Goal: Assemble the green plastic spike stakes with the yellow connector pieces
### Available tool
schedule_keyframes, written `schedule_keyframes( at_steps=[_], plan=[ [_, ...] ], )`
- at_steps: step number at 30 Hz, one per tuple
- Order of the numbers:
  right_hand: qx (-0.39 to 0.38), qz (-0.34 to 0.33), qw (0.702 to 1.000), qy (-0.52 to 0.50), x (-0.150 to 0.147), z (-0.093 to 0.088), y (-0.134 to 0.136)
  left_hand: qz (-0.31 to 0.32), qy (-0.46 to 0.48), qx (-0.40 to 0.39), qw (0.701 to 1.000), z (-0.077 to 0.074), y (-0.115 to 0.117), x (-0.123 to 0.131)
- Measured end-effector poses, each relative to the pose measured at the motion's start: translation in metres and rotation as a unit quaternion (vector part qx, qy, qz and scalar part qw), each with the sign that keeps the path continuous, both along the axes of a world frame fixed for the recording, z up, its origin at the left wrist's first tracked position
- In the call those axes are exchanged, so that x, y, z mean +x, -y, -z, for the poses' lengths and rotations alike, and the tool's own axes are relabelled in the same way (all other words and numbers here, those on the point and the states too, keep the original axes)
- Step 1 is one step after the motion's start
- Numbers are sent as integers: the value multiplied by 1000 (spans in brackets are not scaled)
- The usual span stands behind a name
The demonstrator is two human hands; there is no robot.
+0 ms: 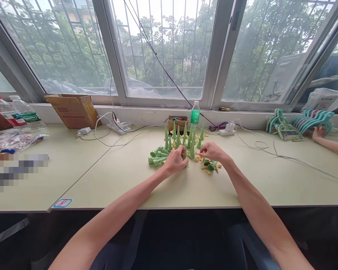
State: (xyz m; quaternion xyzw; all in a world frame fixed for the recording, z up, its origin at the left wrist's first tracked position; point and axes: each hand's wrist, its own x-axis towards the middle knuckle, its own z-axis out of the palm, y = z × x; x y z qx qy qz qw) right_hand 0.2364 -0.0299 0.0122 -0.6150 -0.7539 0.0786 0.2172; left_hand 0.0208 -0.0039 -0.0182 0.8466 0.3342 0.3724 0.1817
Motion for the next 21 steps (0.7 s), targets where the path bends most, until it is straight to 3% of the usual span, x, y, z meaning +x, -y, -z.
schedule_keyframes(
  at_steps=[10, 21],
  plan=[
    [-101, 49, 994, 12, 3, 2, -1, 5, -30, -11, 999, 2, 1, 2],
    [-107, 53, 993, 18, 1, 6, -5, 23, -48, -14, 998, 3, 1, 3]
  ],
)
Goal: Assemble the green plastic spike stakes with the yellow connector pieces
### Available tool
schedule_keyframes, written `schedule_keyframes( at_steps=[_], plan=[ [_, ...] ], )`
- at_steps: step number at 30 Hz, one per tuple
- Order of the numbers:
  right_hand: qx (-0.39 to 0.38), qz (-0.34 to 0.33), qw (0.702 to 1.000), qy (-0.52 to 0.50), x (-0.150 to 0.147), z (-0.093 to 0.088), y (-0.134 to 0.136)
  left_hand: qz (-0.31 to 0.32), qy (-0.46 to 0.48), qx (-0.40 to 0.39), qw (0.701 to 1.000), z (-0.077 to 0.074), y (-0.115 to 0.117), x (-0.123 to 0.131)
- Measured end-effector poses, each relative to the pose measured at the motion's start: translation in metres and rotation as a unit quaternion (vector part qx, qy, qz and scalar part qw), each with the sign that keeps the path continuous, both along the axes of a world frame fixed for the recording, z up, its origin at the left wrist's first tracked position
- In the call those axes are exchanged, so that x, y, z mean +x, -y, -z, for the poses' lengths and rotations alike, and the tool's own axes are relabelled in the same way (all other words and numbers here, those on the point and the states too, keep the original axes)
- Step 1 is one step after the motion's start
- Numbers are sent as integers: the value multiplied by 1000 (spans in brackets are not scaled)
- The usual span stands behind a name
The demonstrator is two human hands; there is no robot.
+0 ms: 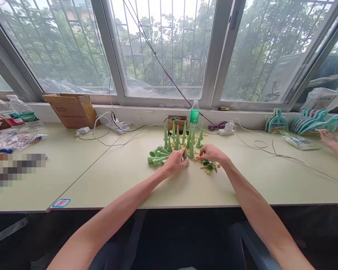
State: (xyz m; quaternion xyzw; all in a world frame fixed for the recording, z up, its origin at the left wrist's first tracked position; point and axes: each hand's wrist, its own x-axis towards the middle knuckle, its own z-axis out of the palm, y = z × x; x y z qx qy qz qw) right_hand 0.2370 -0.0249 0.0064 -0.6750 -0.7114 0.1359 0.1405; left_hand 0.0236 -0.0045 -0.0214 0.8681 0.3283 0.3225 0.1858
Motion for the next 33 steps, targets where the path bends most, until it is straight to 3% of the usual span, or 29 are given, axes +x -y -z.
schedule_keyframes(
  at_steps=[18, 33],
  plan=[
    [24, -35, 999, -8, -3, 7, -7, -16, 38, -65, 997, -10, 2, 2],
    [46, -10, 996, -70, -6, -2, 2, -17, 44, -58, 997, -2, -4, 2]
  ],
)
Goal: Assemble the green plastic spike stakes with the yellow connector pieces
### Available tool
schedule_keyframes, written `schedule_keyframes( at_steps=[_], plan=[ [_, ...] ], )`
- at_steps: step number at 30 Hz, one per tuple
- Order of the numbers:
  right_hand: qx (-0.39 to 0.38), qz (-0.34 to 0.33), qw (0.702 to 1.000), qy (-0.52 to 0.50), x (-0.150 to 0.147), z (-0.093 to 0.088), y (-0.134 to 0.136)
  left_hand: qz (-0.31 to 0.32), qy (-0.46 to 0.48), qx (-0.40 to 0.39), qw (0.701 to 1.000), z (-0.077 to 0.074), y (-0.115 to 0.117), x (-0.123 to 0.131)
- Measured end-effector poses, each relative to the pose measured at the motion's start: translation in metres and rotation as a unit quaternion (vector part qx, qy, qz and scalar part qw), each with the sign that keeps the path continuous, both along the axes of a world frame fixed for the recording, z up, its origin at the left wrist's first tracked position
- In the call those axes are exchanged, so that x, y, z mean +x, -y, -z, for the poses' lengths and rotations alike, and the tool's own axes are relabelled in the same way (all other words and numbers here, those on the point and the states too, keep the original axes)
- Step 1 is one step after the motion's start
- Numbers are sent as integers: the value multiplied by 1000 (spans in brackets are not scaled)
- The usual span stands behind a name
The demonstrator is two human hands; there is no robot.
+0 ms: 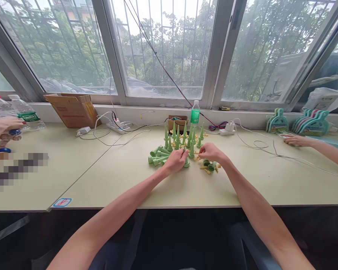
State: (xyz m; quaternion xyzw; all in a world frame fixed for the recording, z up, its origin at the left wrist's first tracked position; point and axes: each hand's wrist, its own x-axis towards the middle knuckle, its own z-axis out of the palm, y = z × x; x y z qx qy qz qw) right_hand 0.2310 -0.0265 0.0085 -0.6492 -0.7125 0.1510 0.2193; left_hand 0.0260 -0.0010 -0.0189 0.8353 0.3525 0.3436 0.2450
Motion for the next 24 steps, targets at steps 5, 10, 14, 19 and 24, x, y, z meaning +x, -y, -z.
schedule_keyframes(
  at_steps=[5, 10, 14, 19, 24],
  plan=[
    [69, -20, 995, -61, -6, -3, 4, -1, 2, 2, 1000, -1, 1, 0],
    [174, -70, 977, -101, -22, 1, 6, -11, 6, 7, 1000, 0, 0, 1],
    [179, -95, 973, -106, -32, 7, 7, -34, 29, -4, 999, 0, -1, 1],
    [167, -89, 976, -112, -39, 9, 10, -36, 65, -59, 996, -3, 0, 0],
    [165, -76, 975, -126, -45, 11, 11, -42, 100, -85, 991, -2, -1, 1]
  ],
)
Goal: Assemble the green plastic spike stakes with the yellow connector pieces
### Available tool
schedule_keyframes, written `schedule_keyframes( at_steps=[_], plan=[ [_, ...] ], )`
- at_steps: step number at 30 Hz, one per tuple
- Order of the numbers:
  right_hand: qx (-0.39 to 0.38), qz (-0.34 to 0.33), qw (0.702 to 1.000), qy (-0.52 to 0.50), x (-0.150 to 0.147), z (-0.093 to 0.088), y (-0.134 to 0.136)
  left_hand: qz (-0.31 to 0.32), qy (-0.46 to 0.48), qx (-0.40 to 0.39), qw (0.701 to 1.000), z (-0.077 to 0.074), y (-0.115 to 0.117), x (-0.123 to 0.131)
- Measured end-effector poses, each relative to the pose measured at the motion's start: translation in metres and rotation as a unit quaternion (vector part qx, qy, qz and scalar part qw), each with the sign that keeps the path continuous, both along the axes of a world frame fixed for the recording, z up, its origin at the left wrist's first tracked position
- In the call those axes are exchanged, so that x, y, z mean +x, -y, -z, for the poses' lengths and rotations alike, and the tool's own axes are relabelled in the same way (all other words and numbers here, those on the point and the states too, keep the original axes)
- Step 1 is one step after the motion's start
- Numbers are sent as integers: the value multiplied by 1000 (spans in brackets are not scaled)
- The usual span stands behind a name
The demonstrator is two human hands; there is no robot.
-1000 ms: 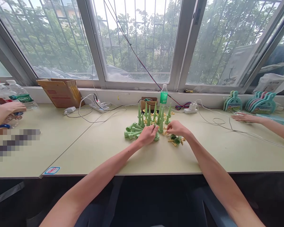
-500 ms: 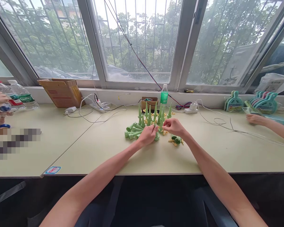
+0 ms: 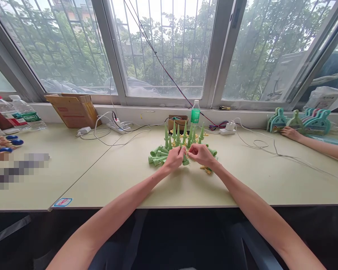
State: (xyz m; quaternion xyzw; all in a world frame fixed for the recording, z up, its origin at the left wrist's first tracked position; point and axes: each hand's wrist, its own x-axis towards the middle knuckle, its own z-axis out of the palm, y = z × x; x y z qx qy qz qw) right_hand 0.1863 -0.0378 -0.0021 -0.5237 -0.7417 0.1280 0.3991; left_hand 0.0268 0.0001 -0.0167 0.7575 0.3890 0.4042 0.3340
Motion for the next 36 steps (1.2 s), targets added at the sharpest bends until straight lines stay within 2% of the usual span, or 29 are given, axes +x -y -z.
schedule_keyframes(
  at_steps=[7, 15, 22, 30, 33, 36],
  plan=[
    [12, 16, 999, -43, -5, 4, -1, -10, 23, -27, 999, 2, -1, 1],
    [-26, 27, 993, -112, -7, 8, -5, -8, 63, -38, 997, 2, 1, 0],
    [-68, 9, 988, -140, -9, 8, -4, -27, 18, 27, 999, 2, 1, -1],
    [-154, -23, 971, -181, -6, 8, -4, -20, -27, 86, 996, 5, 1, -4],
    [-152, -19, 974, -168, -5, 8, -4, -18, -30, 88, 996, 7, 1, -3],
    [-112, -2, 984, -139, -6, 7, -4, -25, -21, 93, 995, 6, 1, -2]
  ],
)
